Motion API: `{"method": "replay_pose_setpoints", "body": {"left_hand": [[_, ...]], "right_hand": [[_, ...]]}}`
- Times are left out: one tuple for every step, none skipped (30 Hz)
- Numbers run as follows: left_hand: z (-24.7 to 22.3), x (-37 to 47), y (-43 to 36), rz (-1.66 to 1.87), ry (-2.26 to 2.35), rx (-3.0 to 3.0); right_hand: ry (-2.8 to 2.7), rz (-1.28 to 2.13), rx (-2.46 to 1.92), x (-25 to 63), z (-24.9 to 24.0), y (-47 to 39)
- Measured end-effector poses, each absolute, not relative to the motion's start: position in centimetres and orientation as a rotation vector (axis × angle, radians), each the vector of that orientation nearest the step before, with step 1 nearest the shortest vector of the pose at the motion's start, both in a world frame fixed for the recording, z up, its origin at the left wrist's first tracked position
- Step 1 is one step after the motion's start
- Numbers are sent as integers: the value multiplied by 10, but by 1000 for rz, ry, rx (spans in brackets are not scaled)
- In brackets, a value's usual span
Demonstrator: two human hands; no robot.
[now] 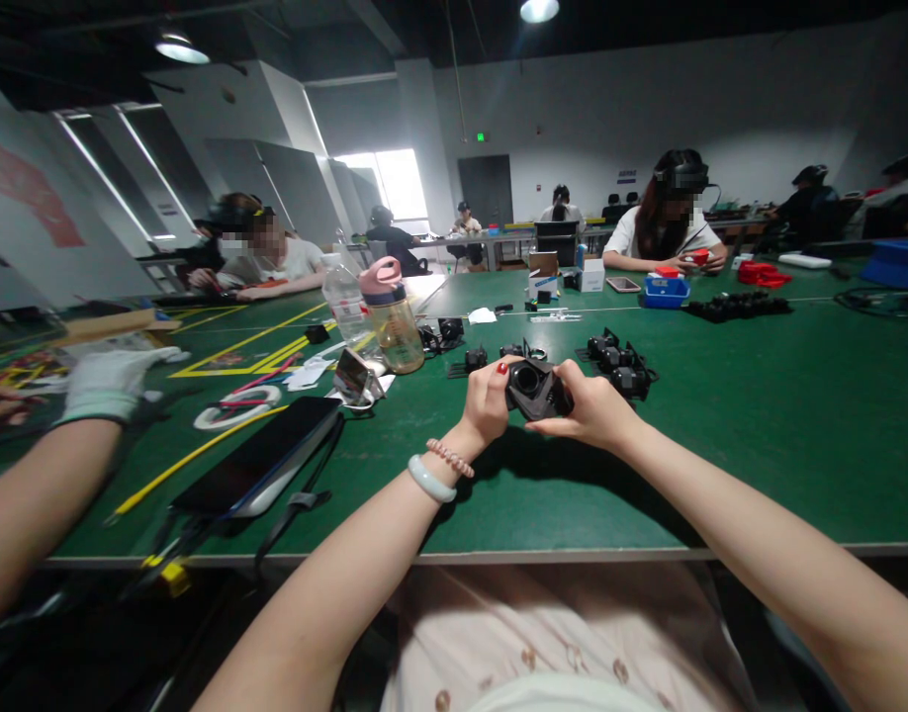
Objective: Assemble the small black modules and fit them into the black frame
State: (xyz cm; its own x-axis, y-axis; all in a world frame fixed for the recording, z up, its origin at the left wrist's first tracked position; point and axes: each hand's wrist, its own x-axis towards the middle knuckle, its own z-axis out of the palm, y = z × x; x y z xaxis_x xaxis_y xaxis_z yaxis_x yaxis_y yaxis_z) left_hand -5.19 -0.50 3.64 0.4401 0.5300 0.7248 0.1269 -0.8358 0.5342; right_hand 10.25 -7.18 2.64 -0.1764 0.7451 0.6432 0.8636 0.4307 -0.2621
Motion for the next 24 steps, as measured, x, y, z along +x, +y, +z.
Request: {"method": "replay_pose_setpoints", "body": {"left_hand": [[36, -52, -5, 1364, 555, 2295], [36, -52, -4, 1362, 554, 2295], [36, -52, -4, 1360, 553, 2294], [35, -52, -4, 1358, 553, 2293], [35, -52, -4, 1356, 553, 2292], [35, -52, -3, 1353, 554, 2290], [35, -52, -3, 1351, 555, 2289], [35, -52, -3, 1348, 557, 2289], [35, -52, -3, 1347, 558, 2289], [35, -52, -3, 1347, 559, 2289], [35, -52, -3, 1347, 560, 2291], [35, -52, -3, 1347, 560, 2293], [35, -52, -3, 1347, 559, 2295], [35, -52, -3, 1347, 559, 2297], [35, -52, -3, 1348, 558, 2299], [35, -52, -3, 1348, 557, 2301], [35, -52, -3, 1348, 555, 2302], [35, -52, -3, 1349, 551, 2302], [35, -52, -3, 1347, 548, 2302], [35, -52, -3, 1346, 544, 2301], [34, -52, -3, 1347, 541, 2298], [34, -52, -3, 1348, 538, 2295], [34, -52, -3, 1350, 535, 2292], [35, -52, -3, 1354, 532, 2292]], "right_hand": [[-1961, -210, -1353, 103, 26, -72], [-1961, -212, -1350, 103, 26, -72], [-1961, -215, -1349, 103, 25, -71], [-1961, -216, -1350, 103, 25, -71], [-1961, -216, -1352, 103, 25, -71], [-1960, -217, -1355, 103, 25, -71], [-1960, -217, -1358, 103, 25, -71], [-1960, -218, -1361, 103, 25, -71], [-1961, -219, -1363, 103, 25, -71], [-1962, -220, -1364, 103, 25, -71], [-1962, -220, -1365, 103, 25, -71], [-1961, -220, -1364, 103, 25, -71], [-1961, -220, -1362, 103, 26, -71], [-1959, -220, -1358, 102, 26, -72], [-1958, -220, -1353, 102, 26, -72], [-1957, -221, -1348, 102, 26, -72], [-1956, -221, -1345, 102, 26, -72], [-1956, -220, -1344, 102, 26, -72], [-1956, -220, -1345, 102, 26, -72], [-1955, -219, -1348, 102, 26, -71], [-1955, -218, -1351, 103, 26, -71], [-1956, -218, -1355, 103, 26, -71], [-1956, -218, -1357, 103, 26, -71], [-1956, -218, -1358, 103, 26, -71]]}}
